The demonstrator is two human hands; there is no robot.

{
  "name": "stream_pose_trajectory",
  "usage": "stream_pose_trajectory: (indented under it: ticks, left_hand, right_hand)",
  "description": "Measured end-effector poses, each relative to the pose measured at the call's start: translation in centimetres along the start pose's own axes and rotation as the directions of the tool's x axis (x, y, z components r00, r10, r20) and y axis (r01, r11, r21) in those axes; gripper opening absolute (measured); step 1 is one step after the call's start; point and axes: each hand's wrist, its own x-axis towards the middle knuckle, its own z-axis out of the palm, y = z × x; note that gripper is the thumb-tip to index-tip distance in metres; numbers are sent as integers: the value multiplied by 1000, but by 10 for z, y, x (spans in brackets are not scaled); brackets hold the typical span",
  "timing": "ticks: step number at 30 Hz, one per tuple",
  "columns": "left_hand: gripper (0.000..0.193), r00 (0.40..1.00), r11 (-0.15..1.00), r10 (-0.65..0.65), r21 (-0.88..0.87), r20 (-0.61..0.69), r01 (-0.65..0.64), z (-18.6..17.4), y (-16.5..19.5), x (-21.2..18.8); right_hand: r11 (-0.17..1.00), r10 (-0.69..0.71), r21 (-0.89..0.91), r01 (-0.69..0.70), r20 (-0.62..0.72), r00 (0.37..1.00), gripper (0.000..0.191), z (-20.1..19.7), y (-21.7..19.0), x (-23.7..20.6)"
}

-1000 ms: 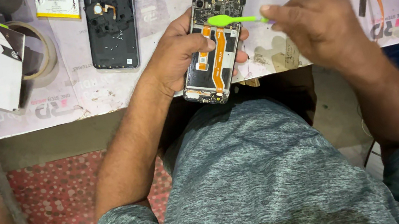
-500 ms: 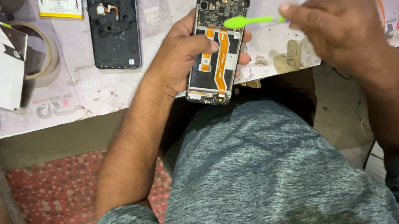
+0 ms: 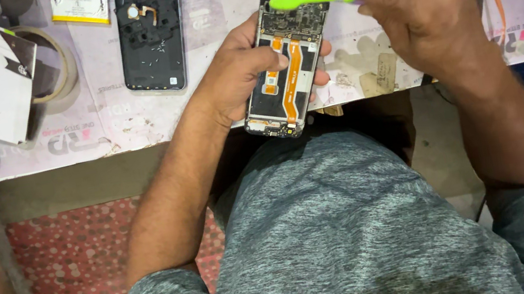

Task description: The person cleans the exposed motherboard of a disassembled smartphone with a toothbrush, then pries at components with a green plastic tool, separates the board from the midframe, and uses a screwdriver to work on the board at the end.

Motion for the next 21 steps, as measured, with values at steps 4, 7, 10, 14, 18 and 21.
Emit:
stream_pose_trajectory:
  ticks: [4, 7, 10, 14, 18, 21]
  left_hand:
    - [65, 1000, 998, 21, 63, -5, -20, 0, 0, 0]
    - [65, 1000, 1000, -3, 29, -2, 3, 0, 1, 0]
    - [64, 999, 999, -47, -5, -21, 47, 0, 1, 1]
    - [64, 1000, 1000, -17, 6, 2, 17, 0, 2, 0]
    - [64, 1000, 1000, -28, 6, -9, 28, 1, 2, -1]
    - [63, 1000, 1000, -24, 0, -2, 24, 2, 0, -2]
  right_hand:
    - [996, -39, 79, 37, 26, 999, 44, 5, 3, 1]
    - [997, 57, 40, -59, 33, 998, 40, -5, 1, -5]
    - [999, 15, 50, -16, 20, 1000, 41, -2, -1, -6]
    - [993, 41, 106, -45, 38, 998, 45, 0, 6, 3]
    - [993, 75, 97, -73, -24, 997, 34, -11, 1, 10]
    - [997, 67, 37, -66, -7, 998, 35, -6, -7, 16]
